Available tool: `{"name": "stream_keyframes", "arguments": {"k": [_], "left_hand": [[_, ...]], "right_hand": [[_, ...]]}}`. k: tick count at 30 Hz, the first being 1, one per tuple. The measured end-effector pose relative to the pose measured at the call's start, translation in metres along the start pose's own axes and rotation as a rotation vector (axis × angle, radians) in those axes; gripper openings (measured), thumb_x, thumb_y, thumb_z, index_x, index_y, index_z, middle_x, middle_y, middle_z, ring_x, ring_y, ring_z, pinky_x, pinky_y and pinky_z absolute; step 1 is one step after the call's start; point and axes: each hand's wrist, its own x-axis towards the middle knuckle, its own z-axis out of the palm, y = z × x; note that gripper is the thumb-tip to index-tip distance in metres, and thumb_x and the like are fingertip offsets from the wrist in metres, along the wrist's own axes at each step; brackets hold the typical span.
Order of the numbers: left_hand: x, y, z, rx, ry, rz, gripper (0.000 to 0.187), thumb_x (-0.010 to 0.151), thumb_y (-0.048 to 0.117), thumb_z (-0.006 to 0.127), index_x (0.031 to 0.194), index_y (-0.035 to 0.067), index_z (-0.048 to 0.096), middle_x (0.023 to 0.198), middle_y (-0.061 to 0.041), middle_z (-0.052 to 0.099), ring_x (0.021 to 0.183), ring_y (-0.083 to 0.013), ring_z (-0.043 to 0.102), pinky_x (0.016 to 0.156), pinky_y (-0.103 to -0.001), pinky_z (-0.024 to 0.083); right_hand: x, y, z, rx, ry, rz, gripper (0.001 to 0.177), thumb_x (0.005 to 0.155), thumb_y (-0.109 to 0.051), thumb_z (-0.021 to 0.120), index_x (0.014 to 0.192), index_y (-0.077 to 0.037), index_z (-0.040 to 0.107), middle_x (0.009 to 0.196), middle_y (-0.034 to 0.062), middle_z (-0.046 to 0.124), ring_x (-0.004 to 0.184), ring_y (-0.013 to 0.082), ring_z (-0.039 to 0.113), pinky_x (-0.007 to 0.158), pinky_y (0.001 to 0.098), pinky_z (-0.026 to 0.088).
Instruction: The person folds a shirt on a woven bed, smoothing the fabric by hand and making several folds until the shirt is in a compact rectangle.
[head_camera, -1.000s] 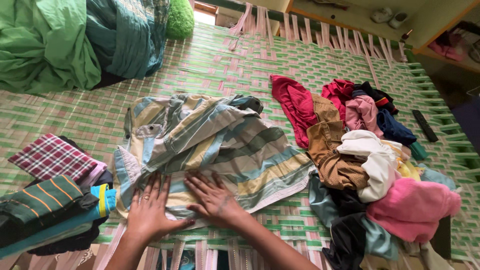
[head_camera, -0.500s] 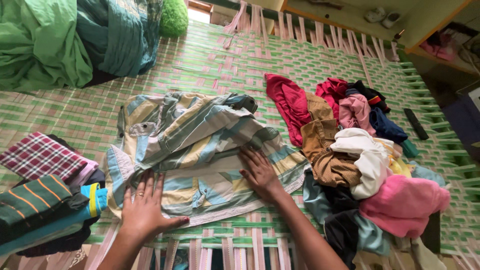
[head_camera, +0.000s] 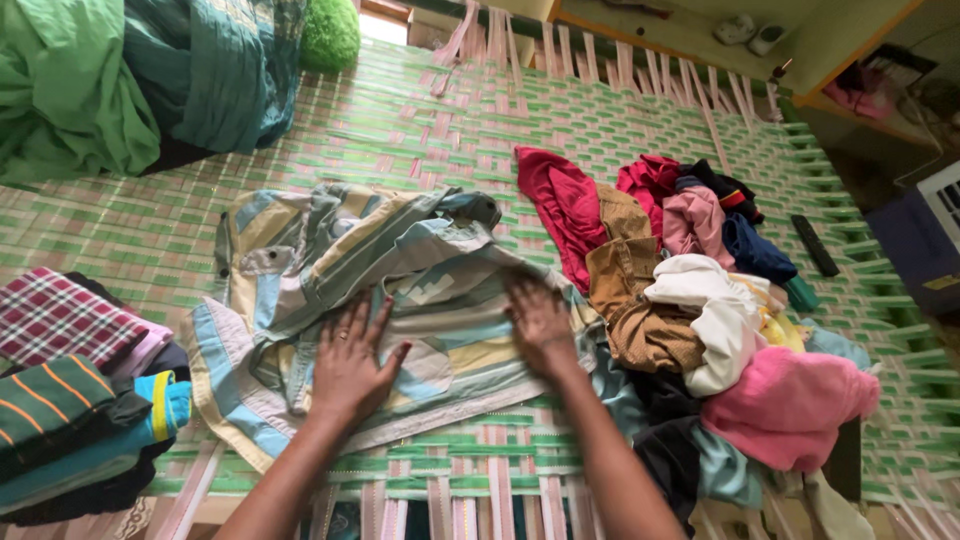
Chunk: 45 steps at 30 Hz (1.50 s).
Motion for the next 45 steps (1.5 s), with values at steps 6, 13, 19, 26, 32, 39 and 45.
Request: {"name": "stream_keyframes", "arguments": {"k": [6, 13, 19, 26, 32, 39, 45], "left_hand": [[-0.006, -0.017, 0.005, -0.014, -0.019, -0.172, 0.073, 0.099, 0.057, 0.031, 0.164, 0.026, 0.018, 0.170, -0.001, 0.021, 0.151, -0.0218, 0.026, 0.121, -0.059, 0.015], [0.004, -0.018, 0.008, -0.044, 0.147, -0.231, 0.066, 0.097, 0.046, 0.041, 0.157, 0.020, 0.039, 0.163, -0.002, 0.036, 0.143, -0.0251, 0.039, 0.110, -0.069, 0.018], [0.052, 0.002, -0.023, -0.130, 0.131, -0.321, 0.051, 0.092, 0.060, 0.064, 0.116, 0.016, 0.075, 0.121, -0.009, 0.066, 0.118, -0.0267, 0.056, 0.099, -0.051, 0.038], [0.066, -0.021, -0.001, -0.490, 0.317, -0.588, 0.026, 0.092, 0.041, 0.073, 0.097, 0.016, 0.075, 0.101, -0.004, 0.075, 0.091, -0.0291, 0.072, 0.077, -0.046, 0.054], [0.046, -0.003, -0.021, -0.404, 0.394, -0.415, 0.039, 0.096, 0.046, 0.070, 0.116, 0.012, 0.065, 0.115, -0.009, 0.070, 0.097, -0.0306, 0.069, 0.081, -0.047, 0.054], [-0.020, -0.003, -0.012, -0.028, 0.250, 0.266, 0.067, 0.096, 0.048, 0.054, 0.149, 0.009, 0.043, 0.161, -0.007, 0.037, 0.150, -0.0215, 0.029, 0.122, -0.048, 0.016], [-0.037, -0.014, -0.015, 0.114, 0.054, 0.179, 0.098, 0.087, 0.070, 0.042, 0.160, 0.009, 0.017, 0.170, -0.005, 0.009, 0.156, -0.0161, 0.002, 0.123, -0.048, -0.004]], "right_hand": [[0.015, 0.030, 0.019, 0.187, 0.077, 0.189, 0.073, 0.104, -0.062, 0.014, 0.163, -0.019, 0.016, 0.174, 0.0008, 0.008, 0.158, 0.0194, 0.009, 0.126, 0.0434, 0.006], [0.035, 0.061, 0.027, 0.071, 0.125, 0.348, 0.075, 0.103, -0.062, 0.015, 0.165, -0.020, 0.012, 0.171, 0.0031, 0.004, 0.156, 0.0204, 0.002, 0.126, 0.0441, 0.002], [0.008, -0.034, 0.000, 0.118, 0.281, 0.131, 0.066, 0.107, -0.052, 0.020, 0.163, -0.017, 0.017, 0.173, 0.0038, 0.015, 0.160, 0.0197, 0.009, 0.128, 0.0497, 0.001], [-0.017, -0.080, -0.006, 0.282, 0.165, 0.152, 0.066, 0.105, -0.051, 0.030, 0.160, -0.014, 0.031, 0.167, 0.0058, 0.027, 0.157, 0.0209, 0.018, 0.127, 0.0472, 0.007], [-0.008, -0.074, 0.005, 0.275, 0.151, 0.161, 0.067, 0.105, -0.051, 0.032, 0.161, -0.014, 0.027, 0.169, 0.0047, 0.024, 0.157, 0.0210, 0.015, 0.126, 0.0466, 0.006], [-0.015, -0.120, 0.018, 0.349, 0.243, -0.245, 0.055, 0.115, -0.042, 0.027, 0.159, -0.010, 0.036, 0.168, 0.0116, 0.036, 0.161, 0.0257, 0.029, 0.134, 0.0429, 0.018], [-0.034, -0.164, 0.021, 0.295, 0.051, -0.394, 0.069, 0.103, -0.050, 0.042, 0.154, -0.004, 0.038, 0.161, 0.0167, 0.037, 0.150, 0.0302, 0.029, 0.119, 0.0514, 0.013]]}}
